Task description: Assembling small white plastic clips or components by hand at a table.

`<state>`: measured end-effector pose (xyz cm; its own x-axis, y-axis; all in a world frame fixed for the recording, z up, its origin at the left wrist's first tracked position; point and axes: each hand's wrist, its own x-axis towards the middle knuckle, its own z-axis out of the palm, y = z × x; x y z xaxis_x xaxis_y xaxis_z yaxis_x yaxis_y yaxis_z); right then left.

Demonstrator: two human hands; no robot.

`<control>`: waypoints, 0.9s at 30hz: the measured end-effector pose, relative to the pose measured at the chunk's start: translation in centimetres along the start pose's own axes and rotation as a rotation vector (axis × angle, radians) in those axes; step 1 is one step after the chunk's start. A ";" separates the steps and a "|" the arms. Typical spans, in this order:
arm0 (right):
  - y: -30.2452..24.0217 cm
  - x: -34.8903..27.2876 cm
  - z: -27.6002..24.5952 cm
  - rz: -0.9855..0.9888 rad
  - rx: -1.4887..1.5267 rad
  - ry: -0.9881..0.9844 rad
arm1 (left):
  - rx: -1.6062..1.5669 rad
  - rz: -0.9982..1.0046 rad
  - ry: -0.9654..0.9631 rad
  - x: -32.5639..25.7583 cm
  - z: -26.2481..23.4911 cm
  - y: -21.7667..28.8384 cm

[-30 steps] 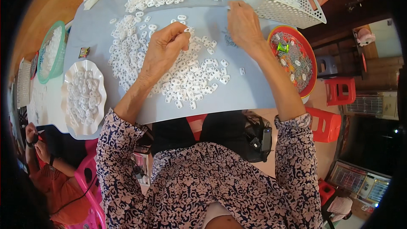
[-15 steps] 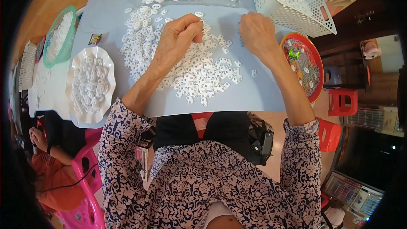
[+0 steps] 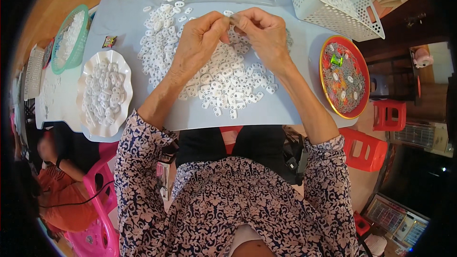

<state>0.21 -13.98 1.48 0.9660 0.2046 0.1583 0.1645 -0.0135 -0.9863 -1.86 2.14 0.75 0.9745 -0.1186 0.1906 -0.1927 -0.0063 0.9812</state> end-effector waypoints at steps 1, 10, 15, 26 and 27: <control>0.0 0.2 -0.2 0.002 0.004 -0.002 | 0.120 0.017 0.016 0.2 -0.3 0.6; 1.3 0.9 -2.3 0.004 -0.068 0.124 | 0.686 0.561 0.064 4.4 -0.6 -1.3; 1.8 0.6 -2.5 -0.040 -0.076 0.101 | 1.069 0.442 -0.138 6.9 -0.5 -3.3; 1.6 0.1 -2.8 -0.008 0.093 0.034 | 0.367 0.099 -0.121 3.3 0.3 -0.9; 1.4 0.1 -2.8 -0.005 0.091 0.029 | 0.274 0.055 -0.119 2.8 0.3 -0.9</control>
<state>1.09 -16.76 0.22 0.9707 0.1760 0.1635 0.1520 0.0769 -0.9854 0.95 1.49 0.43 0.9444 -0.2418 0.2227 -0.2846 -0.2623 0.9221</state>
